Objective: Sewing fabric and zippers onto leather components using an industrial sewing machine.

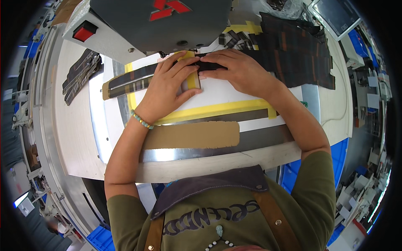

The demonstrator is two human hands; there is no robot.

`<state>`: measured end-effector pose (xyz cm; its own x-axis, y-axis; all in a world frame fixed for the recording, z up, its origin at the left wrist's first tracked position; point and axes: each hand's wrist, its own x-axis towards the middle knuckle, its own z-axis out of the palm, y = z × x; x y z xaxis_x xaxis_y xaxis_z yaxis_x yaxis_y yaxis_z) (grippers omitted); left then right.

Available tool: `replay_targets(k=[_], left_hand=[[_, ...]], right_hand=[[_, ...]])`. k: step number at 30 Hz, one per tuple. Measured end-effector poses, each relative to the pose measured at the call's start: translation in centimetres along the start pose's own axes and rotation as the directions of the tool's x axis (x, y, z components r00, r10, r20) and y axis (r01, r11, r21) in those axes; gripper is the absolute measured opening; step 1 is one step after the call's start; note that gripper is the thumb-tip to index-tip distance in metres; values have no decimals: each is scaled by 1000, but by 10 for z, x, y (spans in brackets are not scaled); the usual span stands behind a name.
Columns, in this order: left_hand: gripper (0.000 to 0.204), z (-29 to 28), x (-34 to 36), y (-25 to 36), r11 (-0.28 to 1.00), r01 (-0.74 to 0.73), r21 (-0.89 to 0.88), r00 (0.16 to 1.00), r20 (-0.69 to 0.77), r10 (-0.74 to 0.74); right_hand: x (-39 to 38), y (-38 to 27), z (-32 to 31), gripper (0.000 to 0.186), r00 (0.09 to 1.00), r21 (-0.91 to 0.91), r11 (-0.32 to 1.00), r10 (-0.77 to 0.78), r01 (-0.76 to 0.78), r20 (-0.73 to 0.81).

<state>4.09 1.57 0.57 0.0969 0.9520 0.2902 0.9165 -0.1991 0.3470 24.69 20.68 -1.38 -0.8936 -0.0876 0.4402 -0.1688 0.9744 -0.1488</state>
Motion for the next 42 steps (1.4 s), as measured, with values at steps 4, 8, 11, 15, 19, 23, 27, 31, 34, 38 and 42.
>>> replay_targets(k=[4, 8, 11, 15, 19, 23, 27, 31, 34, 38, 42], left_hand=[[55, 0, 0, -4, 999, -3, -49, 1000, -7, 3], [55, 0, -3, -2, 999, -30, 41, 999, 19, 30], [54, -1, -1, 2, 988, -51, 146, 998, 44, 45], [53, -3, 0, 3, 973, -73, 221, 996, 73, 58], [53, -3, 0, 3, 974, -66, 218, 996, 72, 51], [54, -2, -1, 3, 972, -66, 227, 996, 76, 50], [53, -1, -1, 4, 973, -78, 215, 996, 62, 67], [53, -1, -1, 6, 977, -69, 202, 996, 68, 56], [54, -1, -1, 6, 969, -81, 235, 995, 84, 63], [57, -3, -3, 7, 974, -63, 216, 996, 81, 47], [57, -12, -9, 5, 995, -19, 102, 997, 71, 12]], right_hand=[[2, -1, -1, 35, 1000, 21, 1000, 6, -6, -3], [1, 1, 2, 37, 1000, 76, 997, 25, -24, -16], [-1, 2, 5, 36, 998, 119, 992, 52, -49, -22], [-1, 6, 2, 40, 993, 261, 959, 115, -114, 10], [2, 8, -2, 37, 998, 226, 972, 68, -68, 8], [2, 7, 0, 33, 998, 225, 972, 70, -67, -3], [0, 5, 1, 31, 996, 232, 969, 90, -88, 4], [0, 5, -1, 32, 997, 227, 971, 77, -77, 9], [1, 7, -2, 37, 995, 275, 957, 97, -93, -1], [1, 6, -3, 37, 995, 319, 942, 103, -100, 6], [-1, 8, 1, 31, 997, 251, 966, 75, -66, -26]])
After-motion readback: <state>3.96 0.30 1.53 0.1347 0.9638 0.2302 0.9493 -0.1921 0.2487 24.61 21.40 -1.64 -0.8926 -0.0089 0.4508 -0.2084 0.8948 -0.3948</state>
